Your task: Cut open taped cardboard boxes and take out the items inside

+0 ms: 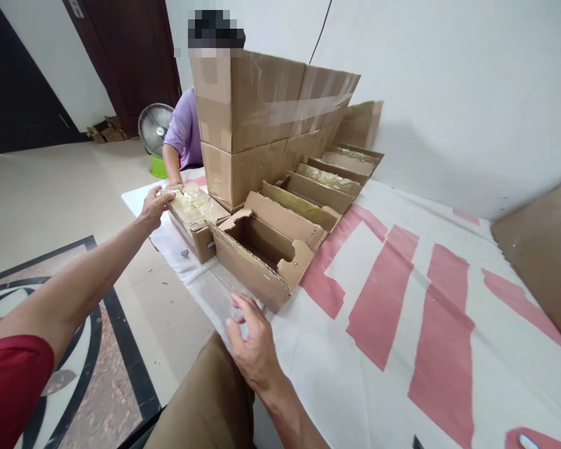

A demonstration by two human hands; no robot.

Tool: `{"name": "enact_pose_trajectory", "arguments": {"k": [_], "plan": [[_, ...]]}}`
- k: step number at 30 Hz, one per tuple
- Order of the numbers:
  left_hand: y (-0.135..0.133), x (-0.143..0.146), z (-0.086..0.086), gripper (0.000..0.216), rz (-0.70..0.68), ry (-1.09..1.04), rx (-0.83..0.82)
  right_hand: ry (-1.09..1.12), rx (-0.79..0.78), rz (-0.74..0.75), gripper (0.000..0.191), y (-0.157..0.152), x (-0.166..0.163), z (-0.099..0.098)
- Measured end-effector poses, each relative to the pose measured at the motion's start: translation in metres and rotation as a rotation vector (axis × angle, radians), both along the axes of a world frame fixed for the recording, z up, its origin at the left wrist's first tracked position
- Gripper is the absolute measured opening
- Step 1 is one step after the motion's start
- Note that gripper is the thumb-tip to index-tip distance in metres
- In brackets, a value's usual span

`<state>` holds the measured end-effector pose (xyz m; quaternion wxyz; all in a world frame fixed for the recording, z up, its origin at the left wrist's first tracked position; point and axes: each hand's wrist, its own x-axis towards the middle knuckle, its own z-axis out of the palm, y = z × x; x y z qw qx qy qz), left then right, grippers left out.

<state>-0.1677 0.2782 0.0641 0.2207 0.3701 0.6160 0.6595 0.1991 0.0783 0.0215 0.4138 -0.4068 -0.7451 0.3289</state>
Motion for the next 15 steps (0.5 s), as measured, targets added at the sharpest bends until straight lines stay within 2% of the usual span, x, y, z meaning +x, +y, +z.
{"name": "enact_pose_trajectory", "arguments": {"k": [4,8,11,15], "plan": [[-0.002,-0.002,0.001,0.06,0.027,-0.078,-0.035,-0.008,-0.053,0.126,0.069,0.029,-0.068,0.014],[-0.023,-0.01,0.002,0.056,0.08,-0.105,-0.035,0.017,-0.033,0.124,0.086,0.055,-0.117,0.01],[-0.048,-0.015,0.003,0.054,0.11,-0.116,-0.036,0.037,-0.006,0.097,0.089,0.061,-0.131,0.004],[-0.091,-0.016,0.007,0.052,0.126,-0.12,-0.037,0.022,0.008,0.087,0.092,0.046,-0.132,0.005]]}}
